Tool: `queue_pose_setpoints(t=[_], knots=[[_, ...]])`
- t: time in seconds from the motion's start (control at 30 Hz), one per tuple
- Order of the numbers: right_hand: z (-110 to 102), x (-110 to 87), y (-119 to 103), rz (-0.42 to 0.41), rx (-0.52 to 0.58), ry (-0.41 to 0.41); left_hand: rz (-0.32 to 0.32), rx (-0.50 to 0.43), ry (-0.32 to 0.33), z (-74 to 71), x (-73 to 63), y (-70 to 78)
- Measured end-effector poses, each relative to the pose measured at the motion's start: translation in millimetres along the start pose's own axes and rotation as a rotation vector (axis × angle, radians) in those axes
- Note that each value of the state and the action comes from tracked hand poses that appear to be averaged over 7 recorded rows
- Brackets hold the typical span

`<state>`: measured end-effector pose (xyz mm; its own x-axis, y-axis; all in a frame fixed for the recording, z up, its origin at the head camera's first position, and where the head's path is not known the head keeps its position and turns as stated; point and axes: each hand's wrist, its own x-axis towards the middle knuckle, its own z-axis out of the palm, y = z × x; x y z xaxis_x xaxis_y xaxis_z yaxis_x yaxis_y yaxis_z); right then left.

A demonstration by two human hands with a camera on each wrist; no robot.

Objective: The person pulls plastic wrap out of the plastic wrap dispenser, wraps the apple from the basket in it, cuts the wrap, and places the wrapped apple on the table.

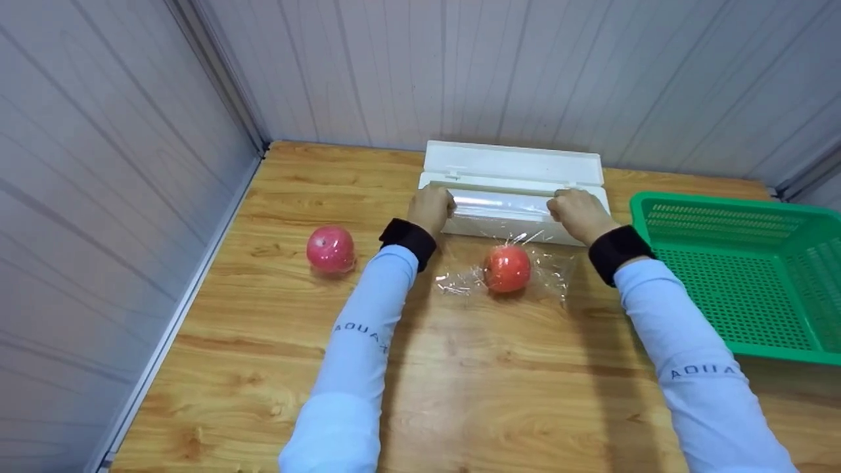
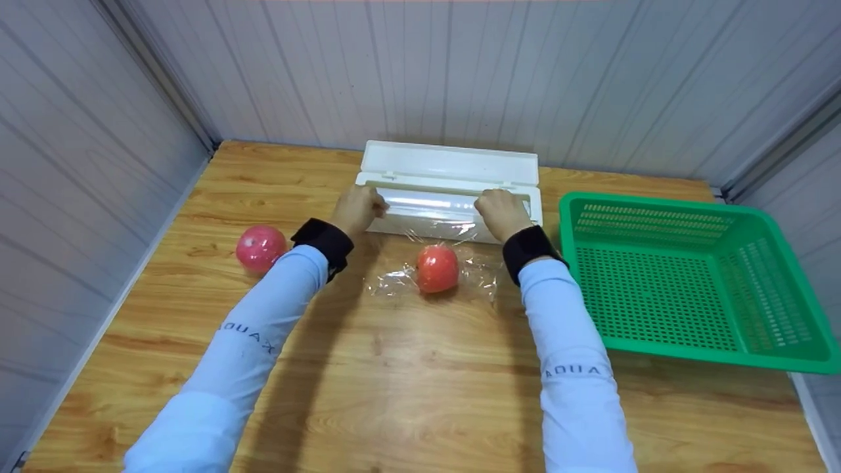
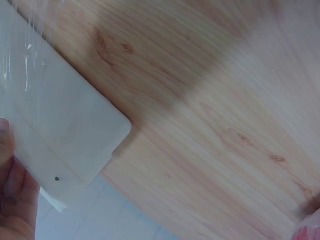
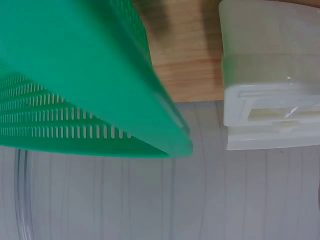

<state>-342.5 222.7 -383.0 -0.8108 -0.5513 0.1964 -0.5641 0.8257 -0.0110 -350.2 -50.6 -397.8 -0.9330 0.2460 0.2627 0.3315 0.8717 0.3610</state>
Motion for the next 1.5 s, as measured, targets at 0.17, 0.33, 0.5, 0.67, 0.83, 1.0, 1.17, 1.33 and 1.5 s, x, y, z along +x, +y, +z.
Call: queue_pose_setpoints(t=[0.17, 0.33, 0.5, 0.67, 0.83, 1.0, 1.17, 1.33, 1.5], knots=[[1.2, -2.5, 4.7, -0.035, -0.018, 0.007, 0.028, 0.008, 0.009, 1.0, -0.5, 0.8], [0.8, -7.3, 8.9, -0.076, -0.029, 0.041, 0.032, 0.011, 0.016, 2.7, -0.7, 2.8], [-3.4, -14.0, 15.9, -0.081, -0.042, 0.016, 0.035, 0.003, 0.006, 3.4, -0.5, 4.8], [-10.6, -25.5, 27.3, -0.047, -0.075, -0.034, 0.029, 0.001, -0.005, 2.2, -0.4, 2.2], [-12.5, -32.1, 31.1, -0.019, -0.118, -0.03, 0.015, -0.003, -0.001, 0.0, 0.4, -0.6], [-11.5, -35.7, 33.9, -0.011, -0.141, -0.043, 0.012, -0.017, -0.027, 2.8, 2.0, 0.8], [-13.1, -42.2, 37.0, -0.002, -0.153, -0.042, 0.024, -0.023, -0.034, 6.2, 3.9, 3.8], [-15.5, -50.1, 38.1, 0.04, -0.17, -0.049, 0.044, -0.015, -0.033, 5.9, 5.2, 6.7], [-15.2, -54.7, 38.0, 0.047, -0.17, -0.041, 0.043, -0.019, -0.035, 6.2, 4.0, 7.3]])
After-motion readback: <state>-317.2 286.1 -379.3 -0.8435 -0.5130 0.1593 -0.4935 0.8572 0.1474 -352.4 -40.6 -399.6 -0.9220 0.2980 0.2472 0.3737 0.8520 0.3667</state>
